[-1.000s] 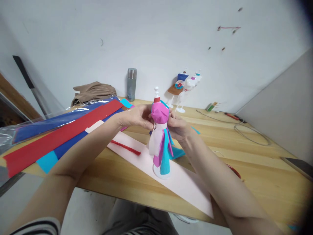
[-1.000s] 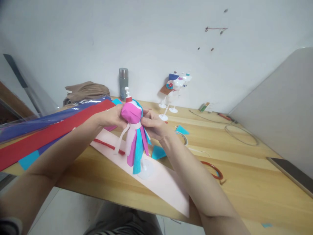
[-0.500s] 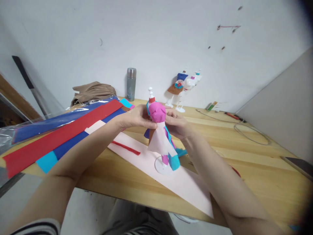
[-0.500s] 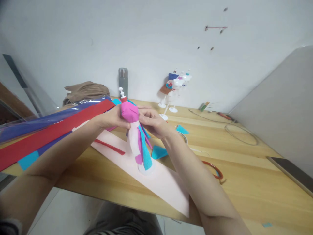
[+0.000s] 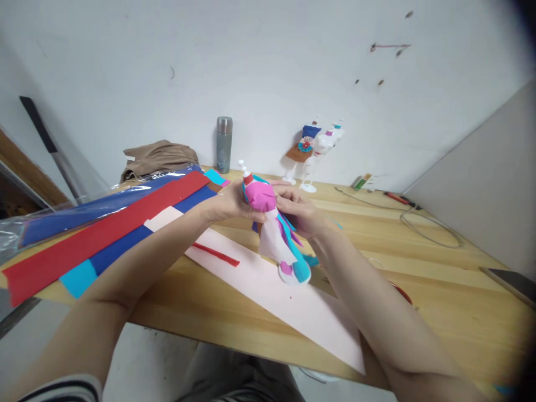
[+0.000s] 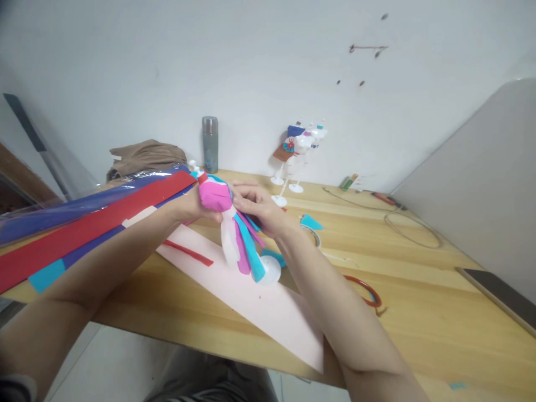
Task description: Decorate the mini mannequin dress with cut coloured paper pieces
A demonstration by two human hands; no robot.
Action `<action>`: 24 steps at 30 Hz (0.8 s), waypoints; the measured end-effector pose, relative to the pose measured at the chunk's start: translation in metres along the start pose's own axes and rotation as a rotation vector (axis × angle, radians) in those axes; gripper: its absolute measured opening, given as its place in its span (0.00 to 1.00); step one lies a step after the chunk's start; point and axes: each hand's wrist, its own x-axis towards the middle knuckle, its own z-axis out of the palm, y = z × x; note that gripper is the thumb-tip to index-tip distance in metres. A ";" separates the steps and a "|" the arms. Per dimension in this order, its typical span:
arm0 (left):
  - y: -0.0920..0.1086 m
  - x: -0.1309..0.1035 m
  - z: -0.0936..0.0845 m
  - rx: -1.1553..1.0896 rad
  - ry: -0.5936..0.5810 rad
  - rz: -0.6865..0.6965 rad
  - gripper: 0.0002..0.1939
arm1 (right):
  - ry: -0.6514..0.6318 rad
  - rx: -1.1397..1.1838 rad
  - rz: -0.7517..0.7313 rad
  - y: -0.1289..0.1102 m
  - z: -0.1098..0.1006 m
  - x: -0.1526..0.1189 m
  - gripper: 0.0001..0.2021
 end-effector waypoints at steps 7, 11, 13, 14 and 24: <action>0.003 0.002 0.008 -0.216 -0.024 0.076 0.30 | -0.030 0.101 0.093 -0.001 0.002 -0.001 0.21; 0.001 0.003 0.009 -0.231 0.006 0.058 0.34 | 0.063 0.084 0.059 -0.001 0.006 0.000 0.24; 0.000 0.003 0.008 -0.223 0.000 0.056 0.35 | 0.065 0.081 0.052 -0.001 0.009 0.001 0.24; -0.001 0.003 0.007 -0.202 0.001 0.057 0.34 | 0.059 0.077 0.047 -0.001 0.009 0.001 0.24; -0.008 -0.004 -0.001 0.067 0.100 -0.005 0.24 | 0.029 -0.137 -0.059 -0.005 0.006 0.004 0.24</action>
